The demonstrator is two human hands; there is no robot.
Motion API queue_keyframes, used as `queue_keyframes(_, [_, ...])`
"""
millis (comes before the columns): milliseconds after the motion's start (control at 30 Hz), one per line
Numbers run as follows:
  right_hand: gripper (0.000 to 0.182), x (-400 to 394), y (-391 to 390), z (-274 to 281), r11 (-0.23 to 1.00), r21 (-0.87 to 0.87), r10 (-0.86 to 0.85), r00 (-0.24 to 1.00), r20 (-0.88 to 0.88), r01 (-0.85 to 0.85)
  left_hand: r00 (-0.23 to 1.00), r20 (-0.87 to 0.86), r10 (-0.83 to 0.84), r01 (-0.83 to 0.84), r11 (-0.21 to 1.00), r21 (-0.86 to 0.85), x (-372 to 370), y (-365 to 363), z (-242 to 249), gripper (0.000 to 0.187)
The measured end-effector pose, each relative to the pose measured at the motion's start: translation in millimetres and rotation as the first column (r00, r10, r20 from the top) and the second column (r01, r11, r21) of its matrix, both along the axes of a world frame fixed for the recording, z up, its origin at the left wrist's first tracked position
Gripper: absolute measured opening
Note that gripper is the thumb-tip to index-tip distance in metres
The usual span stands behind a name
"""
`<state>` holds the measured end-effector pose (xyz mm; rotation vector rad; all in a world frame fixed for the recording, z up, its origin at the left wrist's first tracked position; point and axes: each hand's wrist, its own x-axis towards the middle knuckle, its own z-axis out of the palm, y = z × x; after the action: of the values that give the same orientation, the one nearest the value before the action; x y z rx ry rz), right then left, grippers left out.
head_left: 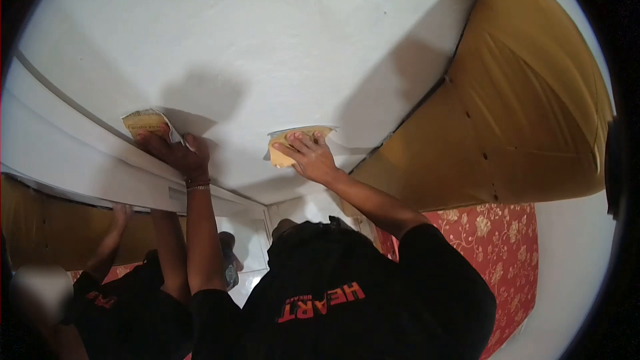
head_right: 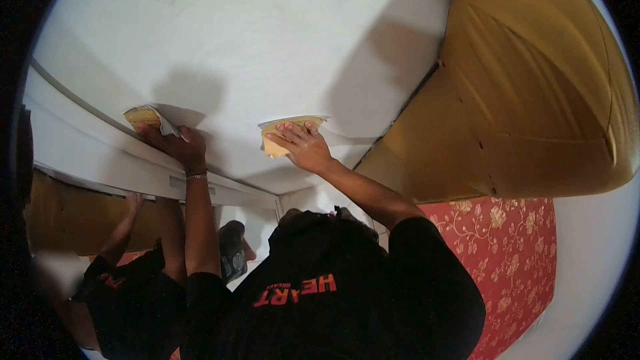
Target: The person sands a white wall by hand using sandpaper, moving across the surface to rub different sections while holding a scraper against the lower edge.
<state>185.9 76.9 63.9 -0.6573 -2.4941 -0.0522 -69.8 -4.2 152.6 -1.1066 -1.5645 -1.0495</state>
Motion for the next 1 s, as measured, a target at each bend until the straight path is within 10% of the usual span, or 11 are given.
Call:
queue_keyframes(67, [0.062,-5,22,25,0.944,0.301,-0.084,0.982,-0.172,0.133,1.000,0.002,-0.015,0.015,0.999,0.030,-2,4,3,0.073])
queue_keyframes(233, [0.060,23,52,207,0.932,0.122,-0.125,0.619,-0.775,0.342,0.999,-0.040,-0.032,0.034,0.998,0.052,3,3,5,0.065])
queue_keyframes(333, [0.052,-7,28,140,0.909,0.146,-0.211,0.734,-0.646,0.390,0.997,-0.076,-0.001,0.007,0.997,0.074,3,5,9,0.058])
queue_keyframes(400, [0.054,-26,1,22,0.886,0.410,-0.256,0.966,0.046,0.215,0.996,-0.084,0.029,-0.025,0.999,0.044,5,2,8,0.055])
queue_keyframes(433, [0.058,-24,-7,-9,0.996,-0.035,0.088,0.993,0.085,-0.085,0.996,-0.081,0.035,-0.031,0.998,0.046,7,0,7,0.055])
queue_keyframes(600, [0.063,-32,-1,65,0.987,0.129,-0.075,0.984,-0.164,0.097,0.998,-0.061,-0.004,0.006,0.999,0.039,2,2,5,0.054])
queue_keyframes(767, [0.063,-29,16,181,0.970,0.085,-0.105,0.706,-0.701,0.228,0.998,-0.059,-0.018,0.022,0.998,0.065,1,6,2,0.054])
queue_keyframes(833, [0.060,-53,-4,117,0.950,0.103,-0.223,0.873,-0.433,0.294,0.998,-0.064,-0.016,0.020,0.997,0.068,-1,5,4,0.053])
queue_keyframes(900, [0.058,-62,-23,28,0.995,0.094,-0.014,1.000,-0.025,0.016,0.998,-0.061,-0.008,0.010,0.999,0.048,1,3,4,0.053])
queue_keyframes(1000, [0.058,-64,-24,5,0.989,0.031,0.147,0.989,-0.011,-0.146,0.997,-0.083,-0.005,0.010,0.999,0.050,2,3,6,0.053])
